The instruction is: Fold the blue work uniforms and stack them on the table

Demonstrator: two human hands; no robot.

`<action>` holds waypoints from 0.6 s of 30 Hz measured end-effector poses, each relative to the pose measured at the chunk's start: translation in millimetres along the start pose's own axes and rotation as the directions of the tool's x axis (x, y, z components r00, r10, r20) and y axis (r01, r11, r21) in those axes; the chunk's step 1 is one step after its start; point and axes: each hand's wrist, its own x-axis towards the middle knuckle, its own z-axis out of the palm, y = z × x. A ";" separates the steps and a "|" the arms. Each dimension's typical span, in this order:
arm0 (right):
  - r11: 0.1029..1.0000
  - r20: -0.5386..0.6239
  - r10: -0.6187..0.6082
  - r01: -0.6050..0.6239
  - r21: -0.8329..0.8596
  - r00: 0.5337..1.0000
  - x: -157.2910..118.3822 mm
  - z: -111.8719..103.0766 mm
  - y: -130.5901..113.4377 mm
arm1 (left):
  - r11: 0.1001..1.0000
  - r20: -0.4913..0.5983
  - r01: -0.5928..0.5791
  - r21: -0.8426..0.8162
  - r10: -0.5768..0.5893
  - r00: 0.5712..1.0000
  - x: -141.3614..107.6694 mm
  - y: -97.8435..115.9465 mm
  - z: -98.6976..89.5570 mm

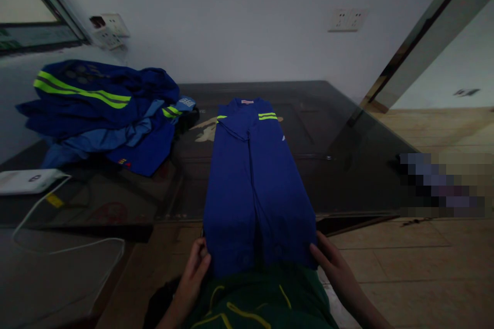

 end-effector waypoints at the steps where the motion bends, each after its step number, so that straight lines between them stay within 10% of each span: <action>1: 1.000 -0.019 0.015 -0.015 0.009 1.000 -1.0 0.0 -3.7 | 1.000 0.016 0.003 -0.024 -0.003 1.000 -2.8 5.5 1.6; 8: 0.968 0.045 0.031 -0.041 0.247 0.999 -15.1 5.1 -36.2 | 0.984 -0.124 -0.124 0.128 0.140 0.982 -32.4 57.4 0.4; 13: 0.988 -0.029 -0.062 0.066 0.142 0.998 -27.3 -15.9 -52.6 | 0.936 0.042 -0.250 0.250 0.247 0.968 -31.6 71.3 -27.7; 18: 0.947 0.061 -0.280 0.286 -0.148 0.958 -29.2 -37.9 -71.1 | 0.741 0.259 -0.587 0.326 0.527 0.809 -16.1 99.2 -31.1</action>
